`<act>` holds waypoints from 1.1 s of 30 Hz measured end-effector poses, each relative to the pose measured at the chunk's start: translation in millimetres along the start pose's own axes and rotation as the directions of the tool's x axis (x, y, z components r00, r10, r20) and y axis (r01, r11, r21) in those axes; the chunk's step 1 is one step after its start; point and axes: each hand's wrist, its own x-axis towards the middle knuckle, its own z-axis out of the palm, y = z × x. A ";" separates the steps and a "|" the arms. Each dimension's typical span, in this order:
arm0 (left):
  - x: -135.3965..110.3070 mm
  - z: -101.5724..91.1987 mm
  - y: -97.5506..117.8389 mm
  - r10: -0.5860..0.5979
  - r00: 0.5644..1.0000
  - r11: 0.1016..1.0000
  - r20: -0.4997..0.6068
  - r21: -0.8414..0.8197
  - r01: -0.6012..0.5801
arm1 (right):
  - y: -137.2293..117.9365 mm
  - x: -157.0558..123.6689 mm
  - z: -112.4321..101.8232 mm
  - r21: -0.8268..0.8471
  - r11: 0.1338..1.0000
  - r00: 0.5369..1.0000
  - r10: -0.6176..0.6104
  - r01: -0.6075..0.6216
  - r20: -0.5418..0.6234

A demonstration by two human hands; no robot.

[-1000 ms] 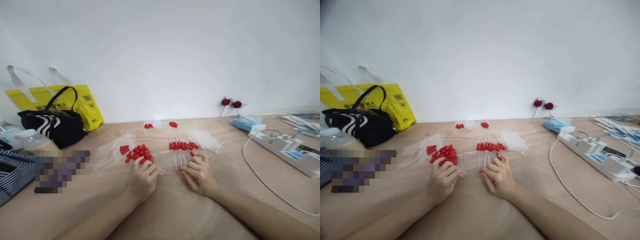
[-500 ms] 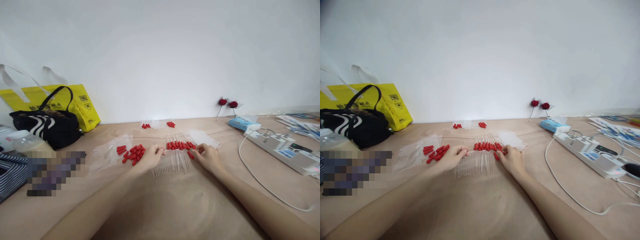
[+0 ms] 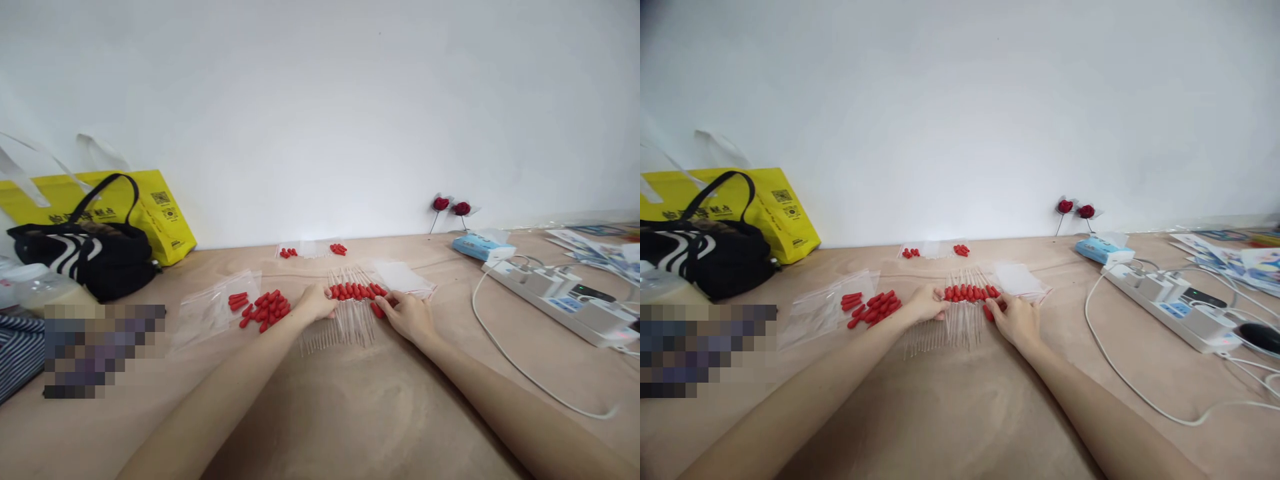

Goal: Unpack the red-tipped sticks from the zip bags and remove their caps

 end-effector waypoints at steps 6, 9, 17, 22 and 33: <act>0.0 0.5 1.8 0.070 0.997 0.988 -0.027 0.143 -0.065 | 0.7 0.0 0.4 -0.030 0.999 1.000 0.010 -0.010 -0.019; -0.9 -2.2 3.7 0.103 0.992 0.974 -0.066 0.211 -0.087 | 2.9 0.8 1.7 -0.040 0.999 0.999 -0.001 0.000 -0.037; 0.8 -4.0 14.3 0.178 0.972 0.922 -0.153 0.371 -0.111 | 6.1 1.9 2.8 -0.024 0.999 0.998 0.031 -0.032 -0.046; 6.0 -1.0 16.7 0.212 0.967 0.895 -0.142 0.426 -0.134 | 3.0 -0.9 1.6 -0.033 0.999 0.999 0.021 -0.022 -0.042; -71.6 -30.5 -36.2 0.560 0.811 0.762 -0.172 0.490 -0.423 | -6.7 -11.4 1.6 0.006 0.907 0.848 -0.391 0.421 -0.357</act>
